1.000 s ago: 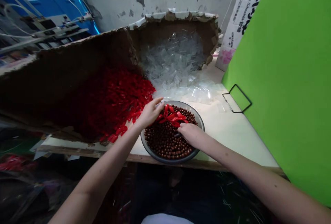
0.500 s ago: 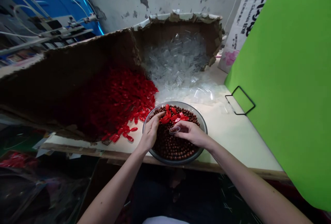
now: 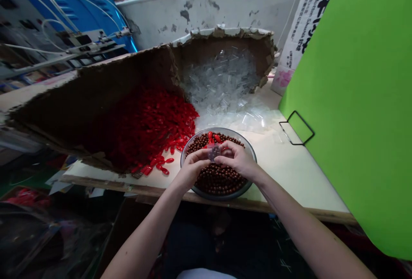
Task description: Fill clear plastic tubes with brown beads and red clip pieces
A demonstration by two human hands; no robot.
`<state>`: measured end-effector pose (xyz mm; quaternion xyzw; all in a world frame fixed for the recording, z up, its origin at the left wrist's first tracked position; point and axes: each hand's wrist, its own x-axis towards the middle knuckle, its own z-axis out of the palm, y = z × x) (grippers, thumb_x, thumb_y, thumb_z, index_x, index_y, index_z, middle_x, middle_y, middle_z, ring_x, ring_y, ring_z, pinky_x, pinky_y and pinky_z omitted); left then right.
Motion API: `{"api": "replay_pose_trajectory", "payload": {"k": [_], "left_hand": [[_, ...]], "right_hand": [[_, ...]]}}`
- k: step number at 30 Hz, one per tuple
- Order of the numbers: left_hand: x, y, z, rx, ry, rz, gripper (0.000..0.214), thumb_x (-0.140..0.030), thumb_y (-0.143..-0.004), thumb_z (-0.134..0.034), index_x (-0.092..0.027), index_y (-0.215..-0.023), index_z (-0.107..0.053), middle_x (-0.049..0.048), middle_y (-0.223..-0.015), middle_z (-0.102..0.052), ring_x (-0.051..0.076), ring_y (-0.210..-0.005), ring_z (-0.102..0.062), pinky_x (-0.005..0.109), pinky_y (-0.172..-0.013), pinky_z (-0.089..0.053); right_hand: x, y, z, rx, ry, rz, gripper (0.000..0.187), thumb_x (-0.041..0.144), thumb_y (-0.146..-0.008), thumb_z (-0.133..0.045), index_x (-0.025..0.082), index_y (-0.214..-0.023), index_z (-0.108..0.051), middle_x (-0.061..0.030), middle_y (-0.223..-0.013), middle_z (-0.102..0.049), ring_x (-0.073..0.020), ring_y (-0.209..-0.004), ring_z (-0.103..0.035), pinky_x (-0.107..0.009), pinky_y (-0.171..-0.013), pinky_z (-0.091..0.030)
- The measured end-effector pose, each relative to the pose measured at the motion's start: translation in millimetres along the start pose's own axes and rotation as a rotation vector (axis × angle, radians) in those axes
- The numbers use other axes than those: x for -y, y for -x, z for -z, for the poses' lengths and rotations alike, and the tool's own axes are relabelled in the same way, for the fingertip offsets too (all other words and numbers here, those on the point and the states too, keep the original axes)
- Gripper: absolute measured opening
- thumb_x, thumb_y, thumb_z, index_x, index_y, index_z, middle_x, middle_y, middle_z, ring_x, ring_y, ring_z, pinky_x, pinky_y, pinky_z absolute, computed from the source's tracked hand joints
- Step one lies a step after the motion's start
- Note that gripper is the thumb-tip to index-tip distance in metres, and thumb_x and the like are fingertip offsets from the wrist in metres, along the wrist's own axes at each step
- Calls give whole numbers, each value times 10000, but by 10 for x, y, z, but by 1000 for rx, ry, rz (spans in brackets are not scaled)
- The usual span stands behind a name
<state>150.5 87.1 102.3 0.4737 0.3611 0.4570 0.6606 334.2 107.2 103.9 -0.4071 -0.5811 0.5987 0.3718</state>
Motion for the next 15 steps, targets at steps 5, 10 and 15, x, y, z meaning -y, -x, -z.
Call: {"api": "replay_pose_trajectory", "payload": {"k": [5,10,15], "left_hand": [[-14,5,-80,-43,169,59,233,-249,-717,-676,-147,-924,-707,57,-953,-720,186,-913,-656,335,-937,-446],[-82,26,-105,-92,271,86,257,-281,-715,-694,-122,-917,-697,74,-878,-726,179,-844,-681,306,-846,-495],[-192,79,-78,-103,286,164,304,-288,-725,-682,-109,-970,-655,111,-868,-727,208,-770,-707,271,-673,-523]], "right_hand": [[33,-5,-51,-29,-27,14,314,346,-699,-748,218,-862,-511,-1,-864,-700,-145,-711,-656,-261,-589,-519],[63,52,19,-37,33,10,290,448,-787,-645,198,-909,-564,-32,-865,-698,-169,-766,-673,-285,-628,-538],[-93,156,163,-131,454,72,265,465,-829,-574,211,-888,-624,-35,-851,-699,-202,-795,-656,-348,-726,-515]]}}
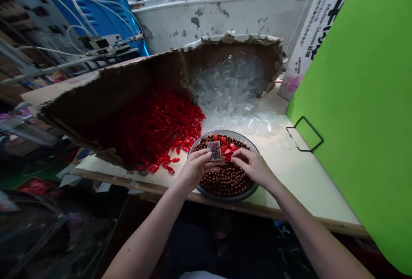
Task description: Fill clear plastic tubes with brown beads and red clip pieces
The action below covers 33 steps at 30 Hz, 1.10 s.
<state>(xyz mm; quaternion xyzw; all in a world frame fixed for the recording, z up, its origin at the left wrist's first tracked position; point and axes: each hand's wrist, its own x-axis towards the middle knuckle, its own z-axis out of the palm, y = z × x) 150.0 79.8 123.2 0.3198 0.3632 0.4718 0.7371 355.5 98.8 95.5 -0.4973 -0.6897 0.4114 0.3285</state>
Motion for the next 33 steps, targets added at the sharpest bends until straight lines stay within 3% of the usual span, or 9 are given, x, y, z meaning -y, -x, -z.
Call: {"api": "replay_pose_trajectory", "payload": {"k": [4,13,18,25,28,33], "left_hand": [[-47,24,-2,22,0,17,315,-249,-704,-691,-97,-975,-638,125,-853,-728,221,-764,-713,262,-651,-527],[-47,-50,1,-10,-23,25,340,-220,-649,-707,-89,-957,-647,121,-866,-727,215,-763,-714,249,-657,-528],[18,-86,34,-6,-66,10,330,-230,-660,-707,-96,-957,-654,121,-886,-726,223,-793,-712,256,-676,-528],[58,-95,124,-17,-63,-65,287,-292,-730,-700,-114,-948,-642,97,-887,-728,208,-812,-709,282,-741,-530],[30,-91,196,-77,-57,-179,256,-333,-760,-686,-142,-913,-612,76,-884,-732,201,-828,-706,297,-761,-530],[7,-80,256,-137,-140,-333,251,-351,-770,-677,-152,-904,-604,65,-878,-733,192,-845,-697,300,-781,-529]], "right_hand": [[-139,54,-56,-19,249,39,201,416,-850,-543,247,-876,-650,-8,-864,-705,-203,-786,-644,-352,-760,-485],[-179,53,-73,-19,294,38,196,406,-873,-512,260,-906,-638,8,-892,-706,-194,-796,-648,-328,-752,-484],[-238,-114,-55,-83,463,92,156,315,-846,-544,228,-944,-628,-38,-938,-690,-210,-836,-638,-337,-766,-481],[-217,-393,-226,46,696,103,181,330,-832,-579,218,-966,-626,-70,-995,-646,-216,-867,-620,-315,-728,-456],[-175,-422,-198,58,626,111,163,353,-812,-607,215,-895,-634,-50,-920,-657,-201,-832,-615,-309,-736,-446],[-145,-374,-53,20,278,54,233,441,-820,-591,231,-905,-644,-7,-877,-675,-173,-736,-611,-311,-713,-459]]}}
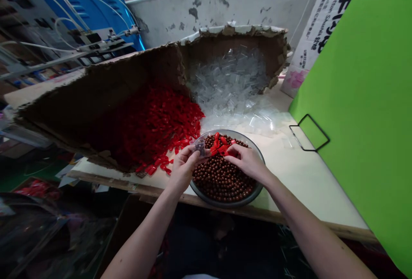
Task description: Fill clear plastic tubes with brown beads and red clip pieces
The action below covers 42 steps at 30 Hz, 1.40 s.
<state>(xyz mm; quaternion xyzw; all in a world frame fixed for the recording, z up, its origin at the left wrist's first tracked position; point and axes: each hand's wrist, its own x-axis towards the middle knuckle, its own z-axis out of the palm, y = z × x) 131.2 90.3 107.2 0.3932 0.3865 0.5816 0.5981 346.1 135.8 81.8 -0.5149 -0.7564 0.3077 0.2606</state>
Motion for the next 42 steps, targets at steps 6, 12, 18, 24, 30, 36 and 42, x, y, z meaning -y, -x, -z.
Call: {"api": "replay_pose_trajectory", "payload": {"k": [6,12,18,24,30,36,42], "left_hand": [[71,57,-62,73,-51,66,256,-346,-799,-644,-145,-955,-612,73,-897,-725,186,-848,-693,314,-808,-526],[138,98,-140,69,6,88,246,-340,-785,-656,-158,-933,-580,45,-850,-701,163,-792,-678,289,-755,-530],[160,123,-191,34,-46,25,210,-300,-745,-694,-153,-825,-567,27,-952,-647,116,-802,-601,237,-718,-521],[156,134,-266,-8,0,41,232,-289,-723,-709,-162,-792,-528,5,-843,-646,100,-703,-604,244,-710,-516],[158,167,-177,84,-161,50,190,-275,-771,-650,-175,-926,-603,29,-907,-665,146,-803,-631,299,-816,-506],[93,189,-97,240,-422,-68,259,-234,-830,-563,-204,-1078,-635,55,-1073,-661,188,-1016,-593,310,-947,-433],[37,210,-126,333,-533,-73,276,-254,-848,-544,-213,-1112,-615,58,-1094,-651,200,-1031,-578,296,-939,-416]], "right_hand": [[126,57,132,-58,-371,36,280,438,-854,-572,230,-1026,-648,-39,-1109,-650,-205,-1028,-595,-347,-923,-438],[329,105,138,15,-386,49,294,420,-815,-634,242,-1046,-663,-46,-1072,-663,-213,-979,-618,-340,-854,-484],[432,129,80,21,-409,-30,296,389,-676,-770,185,-852,-647,-30,-836,-682,-187,-776,-651,-320,-749,-521],[571,203,110,2,-551,-54,329,405,-679,-761,188,-911,-674,-55,-954,-707,-225,-903,-672,-378,-875,-517],[630,237,336,-18,-370,12,296,392,-757,-693,222,-999,-709,-66,-1059,-702,-239,-973,-653,-392,-902,-501],[761,152,599,169,39,121,192,326,-743,-678,229,-908,-674,-22,-857,-720,-188,-754,-663,-306,-706,-509],[937,29,679,332,353,198,163,206,-689,-658,229,-831,-582,13,-668,-649,-162,-585,-585,-263,-541,-384]]}}
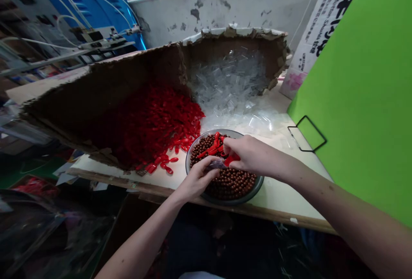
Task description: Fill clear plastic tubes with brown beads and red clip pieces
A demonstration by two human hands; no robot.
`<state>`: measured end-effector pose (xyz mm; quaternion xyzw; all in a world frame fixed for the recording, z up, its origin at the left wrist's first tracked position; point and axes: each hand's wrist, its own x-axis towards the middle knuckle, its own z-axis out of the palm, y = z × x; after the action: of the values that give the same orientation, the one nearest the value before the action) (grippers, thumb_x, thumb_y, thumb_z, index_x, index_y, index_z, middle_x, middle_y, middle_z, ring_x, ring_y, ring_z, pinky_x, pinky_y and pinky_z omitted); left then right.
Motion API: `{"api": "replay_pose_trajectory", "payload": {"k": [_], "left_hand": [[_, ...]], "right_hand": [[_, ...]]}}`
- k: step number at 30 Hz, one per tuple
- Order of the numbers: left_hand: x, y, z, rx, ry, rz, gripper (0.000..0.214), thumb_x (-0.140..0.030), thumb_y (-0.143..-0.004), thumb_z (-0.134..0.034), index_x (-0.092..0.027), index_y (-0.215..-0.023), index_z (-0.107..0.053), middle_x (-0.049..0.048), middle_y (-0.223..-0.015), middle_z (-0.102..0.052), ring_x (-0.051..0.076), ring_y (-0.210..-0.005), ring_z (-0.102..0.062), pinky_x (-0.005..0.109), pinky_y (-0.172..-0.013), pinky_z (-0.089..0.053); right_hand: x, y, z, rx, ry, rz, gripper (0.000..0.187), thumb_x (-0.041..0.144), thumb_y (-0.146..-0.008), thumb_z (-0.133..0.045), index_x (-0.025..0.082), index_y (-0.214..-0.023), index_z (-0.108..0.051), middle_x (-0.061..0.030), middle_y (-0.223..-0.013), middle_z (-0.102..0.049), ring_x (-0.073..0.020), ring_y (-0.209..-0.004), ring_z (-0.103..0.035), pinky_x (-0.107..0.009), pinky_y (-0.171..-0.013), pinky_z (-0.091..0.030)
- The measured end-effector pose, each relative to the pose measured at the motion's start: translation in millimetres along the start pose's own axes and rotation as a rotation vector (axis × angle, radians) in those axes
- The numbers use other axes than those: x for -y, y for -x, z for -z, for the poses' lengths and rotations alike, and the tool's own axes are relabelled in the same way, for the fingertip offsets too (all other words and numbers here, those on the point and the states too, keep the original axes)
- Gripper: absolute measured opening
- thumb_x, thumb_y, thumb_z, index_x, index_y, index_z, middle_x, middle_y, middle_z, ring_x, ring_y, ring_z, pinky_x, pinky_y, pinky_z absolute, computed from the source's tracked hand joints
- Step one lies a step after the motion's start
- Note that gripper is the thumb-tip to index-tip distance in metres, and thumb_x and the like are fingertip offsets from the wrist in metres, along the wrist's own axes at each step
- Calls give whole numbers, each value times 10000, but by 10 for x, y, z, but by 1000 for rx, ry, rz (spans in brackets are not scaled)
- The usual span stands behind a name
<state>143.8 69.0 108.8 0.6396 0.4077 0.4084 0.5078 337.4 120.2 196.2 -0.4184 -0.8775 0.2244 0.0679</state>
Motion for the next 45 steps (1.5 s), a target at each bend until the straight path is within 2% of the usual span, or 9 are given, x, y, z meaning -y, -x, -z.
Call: {"api": "replay_pose_trajectory", "payload": {"k": [9,11,14,18,22,29,34,39,45], "left_hand": [[-50,-7,-51,100,-84,-18,219,-304,-860,-521,-191,-1007,-638,44,-925,-646,183,-858,-567,253,-780,-429],[-58,-8,-58,102,-85,-9,219,-329,-869,-509,-188,-973,-641,35,-889,-639,172,-830,-559,245,-756,-423],[-49,-9,-39,68,6,48,249,-385,-861,-524,-180,-949,-635,11,-796,-604,132,-714,-534,219,-661,-414],[-18,-15,12,27,243,145,297,-439,-847,-537,-156,-924,-588,-22,-625,-550,93,-548,-504,211,-573,-420],[-39,-9,39,-10,325,196,324,-459,-833,-551,-144,-904,-582,-21,-573,-551,94,-500,-525,219,-540,-450],[-74,-3,-20,-25,266,180,322,-474,-844,-527,-157,-883,-573,-46,-573,-491,67,-480,-464,184,-487,-396],[-49,-54,-71,-73,200,140,297,-454,-860,-510,-163,-822,-555,-57,-545,-453,59,-464,-415,176,-464,-337],[-101,-116,-20,83,329,207,314,-465,-840,-544,-154,-871,-570,-44,-569,-507,61,-467,-470,177,-480,-392],[-99,-120,16,172,505,315,334,-475,-782,-623,-153,-793,-540,-17,-555,-584,86,-434,-554,172,-433,-408]], "right_hand": [[225,-228,-62,115,237,21,229,155,-555,-725,213,-712,-569,-1,-566,-541,-145,-473,-475,-275,-467,-275],[249,-265,-30,182,211,-2,279,137,-521,-747,212,-721,-568,6,-552,-551,-146,-475,-491,-268,-461,-278],[201,-296,46,231,-14,-29,335,173,-536,-757,223,-814,-577,28,-582,-604,-154,-512,-555,-252,-467,-331],[42,-285,-9,115,-534,-103,436,297,-593,-762,213,-963,-547,28,-675,-644,-158,-603,-627,-244,-520,-429],[-31,-225,-219,-77,-883,-169,402,326,-630,-765,183,-935,-546,1,-753,-671,-143,-663,-653,-260,-629,-486],[21,-133,-389,-206,-1020,-241,353,343,-639,-771,178,-859,-550,19,-650,-665,-137,-587,-641,-282,-621,-496],[-3,-113,-452,-248,-1070,-261,364,368,-633,-776,177,-837,-543,-1,-719,-686,-144,-635,-652,-296,-647,-504],[-40,-102,-353,-185,-1082,-257,371,361,-655,-780,172,-891,-565,7,-685,-673,-128,-603,-634,-279,-635,-495],[-53,-214,-222,-250,-1210,-154,394,499,-804,-632,193,-1052,-626,-67,-1008,-684,-145,-843,-648,-272,-747,-511]]}}
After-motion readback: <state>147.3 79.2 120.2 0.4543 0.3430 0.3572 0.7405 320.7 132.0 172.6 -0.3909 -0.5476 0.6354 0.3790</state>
